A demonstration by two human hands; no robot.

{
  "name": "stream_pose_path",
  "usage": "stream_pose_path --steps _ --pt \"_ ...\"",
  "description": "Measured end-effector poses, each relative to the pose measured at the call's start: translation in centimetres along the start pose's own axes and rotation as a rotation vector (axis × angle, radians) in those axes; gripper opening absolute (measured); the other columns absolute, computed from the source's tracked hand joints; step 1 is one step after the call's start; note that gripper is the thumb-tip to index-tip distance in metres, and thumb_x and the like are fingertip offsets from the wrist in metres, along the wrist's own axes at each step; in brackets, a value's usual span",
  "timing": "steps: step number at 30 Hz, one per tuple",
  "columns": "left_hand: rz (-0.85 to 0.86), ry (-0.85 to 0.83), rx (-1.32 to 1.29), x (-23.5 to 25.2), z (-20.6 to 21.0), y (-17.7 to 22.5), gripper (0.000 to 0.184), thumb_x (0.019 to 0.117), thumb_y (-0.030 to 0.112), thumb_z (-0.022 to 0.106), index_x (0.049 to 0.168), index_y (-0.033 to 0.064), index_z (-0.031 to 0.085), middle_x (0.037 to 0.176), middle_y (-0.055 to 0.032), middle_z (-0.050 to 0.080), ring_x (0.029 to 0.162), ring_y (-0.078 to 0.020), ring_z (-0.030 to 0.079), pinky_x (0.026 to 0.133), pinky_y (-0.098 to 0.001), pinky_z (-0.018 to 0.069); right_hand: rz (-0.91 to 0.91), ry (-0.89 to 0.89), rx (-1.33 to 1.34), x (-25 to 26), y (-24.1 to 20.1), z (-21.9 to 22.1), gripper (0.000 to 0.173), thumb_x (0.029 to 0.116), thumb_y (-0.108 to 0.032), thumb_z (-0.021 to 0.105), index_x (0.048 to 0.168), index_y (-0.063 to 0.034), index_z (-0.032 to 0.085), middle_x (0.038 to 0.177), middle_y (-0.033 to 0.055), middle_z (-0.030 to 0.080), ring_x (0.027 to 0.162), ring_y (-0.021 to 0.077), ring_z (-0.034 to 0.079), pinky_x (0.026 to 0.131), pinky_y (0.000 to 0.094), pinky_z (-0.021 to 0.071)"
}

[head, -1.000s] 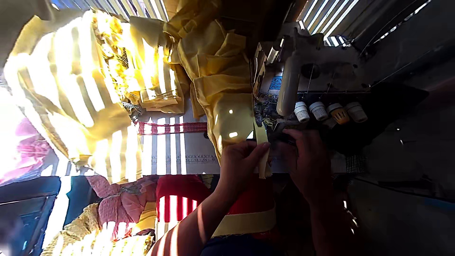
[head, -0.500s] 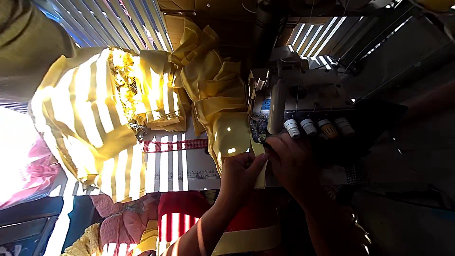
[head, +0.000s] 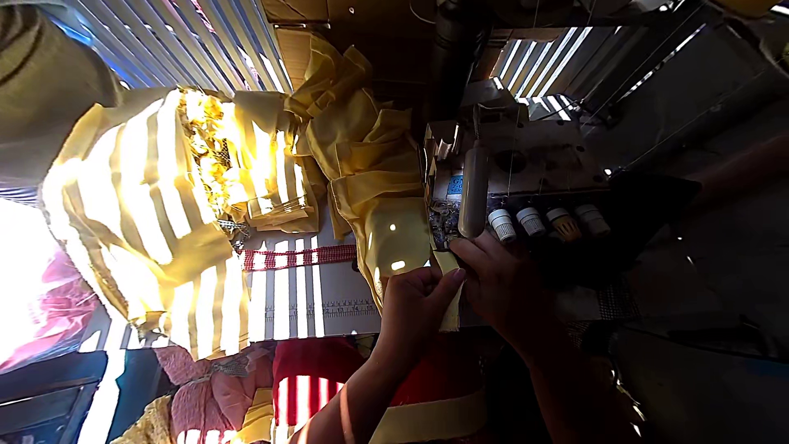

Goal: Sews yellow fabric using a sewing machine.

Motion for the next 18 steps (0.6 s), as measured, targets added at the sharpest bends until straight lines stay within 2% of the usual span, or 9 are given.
stream_pose_path --steps 2,4,8,11,15,17,18 --pt "-0.002 -0.001 -0.001 -0.1 -0.1 -0.1 0.025 0.0981 0.023 0.071 0.084 0.0019 0.072 0.065 -0.0045 0.066 0.052 -0.0099 0.062 0.050 -0.0249 0.0541 0.001 0.032 0.001 -0.3 0.1 0.1 0.024 0.0957 -0.015 0.057 0.105 -0.0167 0.078 0.083 0.0073 0.064 0.076 0.0260 0.065 0.067 0.0441 0.0520" --pt "0.009 -0.004 0.039 -0.3 -0.4 -0.2 0.024 0.0981 0.023 0.071 0.086 0.0023 0.073 0.065 -0.0033 0.067 0.052 -0.0090 0.062 0.051 -0.0242 0.0549 0.023 0.058 0.008 -0.7 0.4 0.2 0.024 0.0999 -0.019 0.055 0.104 -0.0153 0.079 0.084 0.0073 0.066 0.080 0.0256 0.065 0.071 0.0436 0.0517" --pt "0.066 -0.034 0.158 -0.6 -0.6 -1.2 0.026 0.0987 0.025 0.070 0.082 0.0054 0.072 0.062 0.0013 0.064 0.051 -0.0043 0.058 0.049 -0.0202 0.0487 0.031 0.055 0.011 -1.1 0.6 0.2 0.025 0.1017 -0.025 0.055 0.106 -0.0132 0.077 0.090 0.0086 0.067 0.085 0.0267 0.065 0.076 0.0455 0.0508" --pt "0.192 -0.044 0.197 -1.0 -0.3 -1.1 0.025 0.1020 0.023 0.065 0.086 0.0054 0.071 0.065 0.0021 0.064 0.053 -0.0035 0.059 0.050 -0.0195 0.0497 0.003 0.037 -0.027 -0.9 0.0 0.0 0.020 0.1002 -0.020 0.059 0.108 -0.0160 0.077 0.087 0.0076 0.064 0.084 0.0269 0.063 0.082 0.0487 0.0495" --pt "0.409 0.008 0.400 -1.4 0.1 -0.4 0.026 0.1036 0.023 0.061 0.087 0.0065 0.072 0.067 0.0040 0.065 0.057 -0.0002 0.060 0.053 -0.0179 0.0502 -0.025 -0.010 -0.035 -0.7 -0.3 0.2 0.022 0.0960 -0.012 0.061 0.110 -0.0189 0.077 0.085 0.0069 0.064 0.085 0.0283 0.062 0.080 0.0484 0.0486" --pt "0.511 -0.020 0.545 -1.9 0.4 -0.6 0.025 0.1029 0.022 0.061 0.087 0.0065 0.073 0.070 0.0027 0.068 0.061 -0.0016 0.063 0.057 -0.0200 0.0540 0.008 0.028 0.021 -1.1 0.0 0.2 0.021 0.0989 -0.019 0.060 0.108 -0.0164 0.078 0.083 0.0061 0.065 0.084 0.0265 0.062 0.077 0.0444 0.0500" --pt "0.534 -0.060 0.677 -2.5 0.4 -1.1 0.026 0.1028 0.024 0.061 0.085 0.0085 0.072 0.068 0.0030 0.066 0.059 -0.0036 0.062 0.054 -0.0224 0.0522 0.053 0.071 0.067 -1.6 0.4 0.1 0.022 0.1019 -0.024 0.059 0.107 -0.0134 0.078 0.084 0.0063 0.065 0.083 0.0242 0.064 0.074 0.0408 0.0522"
Point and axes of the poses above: each hand's wrist, its own x-axis towards the middle knuckle, its own z-axis out of the palm, y = z × x, the point moved 7 cm from there along x, towards the middle knuckle
